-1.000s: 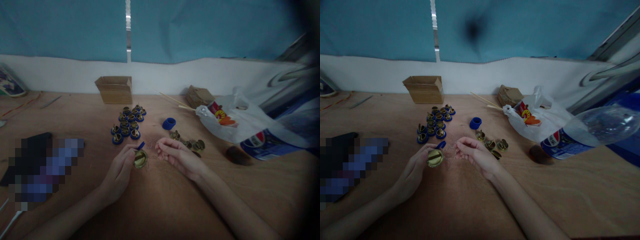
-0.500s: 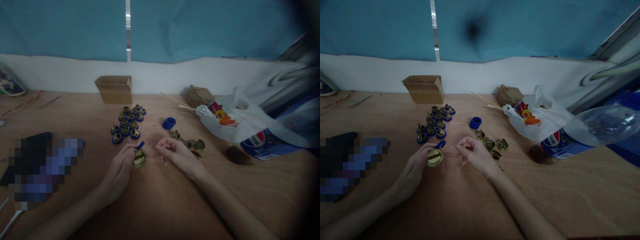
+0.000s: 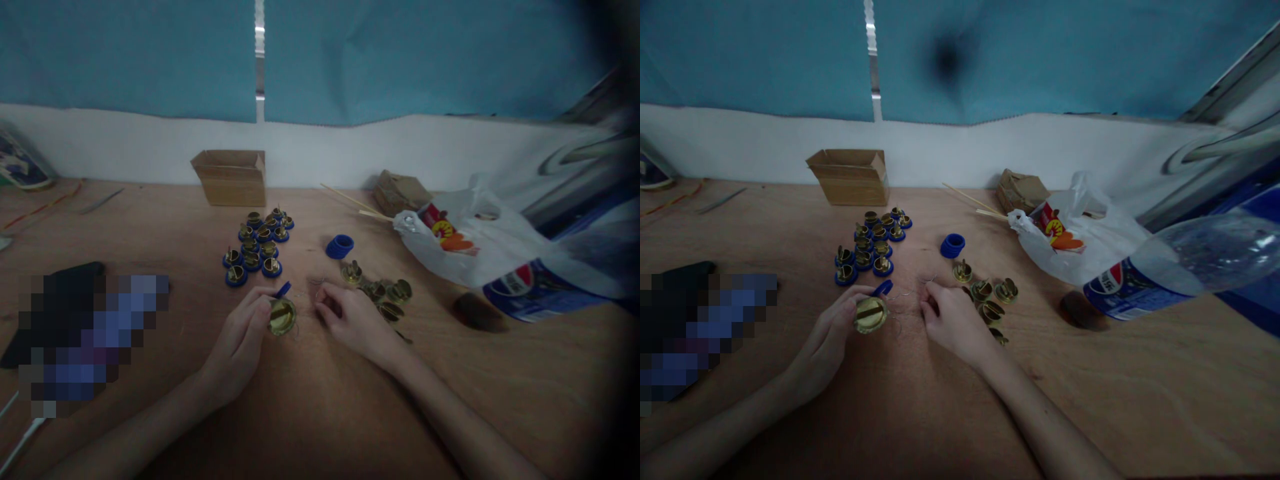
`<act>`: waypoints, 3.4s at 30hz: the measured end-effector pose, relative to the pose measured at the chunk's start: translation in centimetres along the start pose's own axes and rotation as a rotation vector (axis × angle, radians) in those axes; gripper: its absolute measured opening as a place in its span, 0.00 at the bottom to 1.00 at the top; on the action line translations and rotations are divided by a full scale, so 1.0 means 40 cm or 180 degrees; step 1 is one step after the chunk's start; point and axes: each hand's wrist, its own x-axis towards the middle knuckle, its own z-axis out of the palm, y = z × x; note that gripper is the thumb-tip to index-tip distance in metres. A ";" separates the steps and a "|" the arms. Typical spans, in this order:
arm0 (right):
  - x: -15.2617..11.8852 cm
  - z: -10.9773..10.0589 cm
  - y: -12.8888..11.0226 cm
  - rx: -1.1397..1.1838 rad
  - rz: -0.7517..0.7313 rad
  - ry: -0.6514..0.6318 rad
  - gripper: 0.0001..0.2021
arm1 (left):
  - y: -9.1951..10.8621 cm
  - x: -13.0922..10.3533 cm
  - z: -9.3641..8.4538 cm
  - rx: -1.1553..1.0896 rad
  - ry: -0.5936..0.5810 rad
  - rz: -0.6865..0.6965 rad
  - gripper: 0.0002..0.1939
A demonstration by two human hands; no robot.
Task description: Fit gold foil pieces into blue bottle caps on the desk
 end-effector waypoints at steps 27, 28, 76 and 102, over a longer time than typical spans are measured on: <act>0.007 0.005 -0.003 -0.0262 -0.0480 -0.0024 0.07 | 0.004 0.005 0.000 0.0072 0.0053 0.0028 0.18; 0.007 0.004 -0.004 -0.0297 -0.0479 -0.0029 0.07 | 0.005 0.004 0.000 0.0078 0.0061 0.0014 0.18; 0.012 0.015 -0.002 -0.1049 -0.0489 -0.0079 0.11 | -0.013 0.007 0.007 0.0071 0.0181 -0.0007 0.17; -0.017 -0.048 -0.013 -0.1431 -0.0023 -0.0168 0.04 | 0.004 -0.002 0.003 0.0173 -0.0122 0.0005 0.20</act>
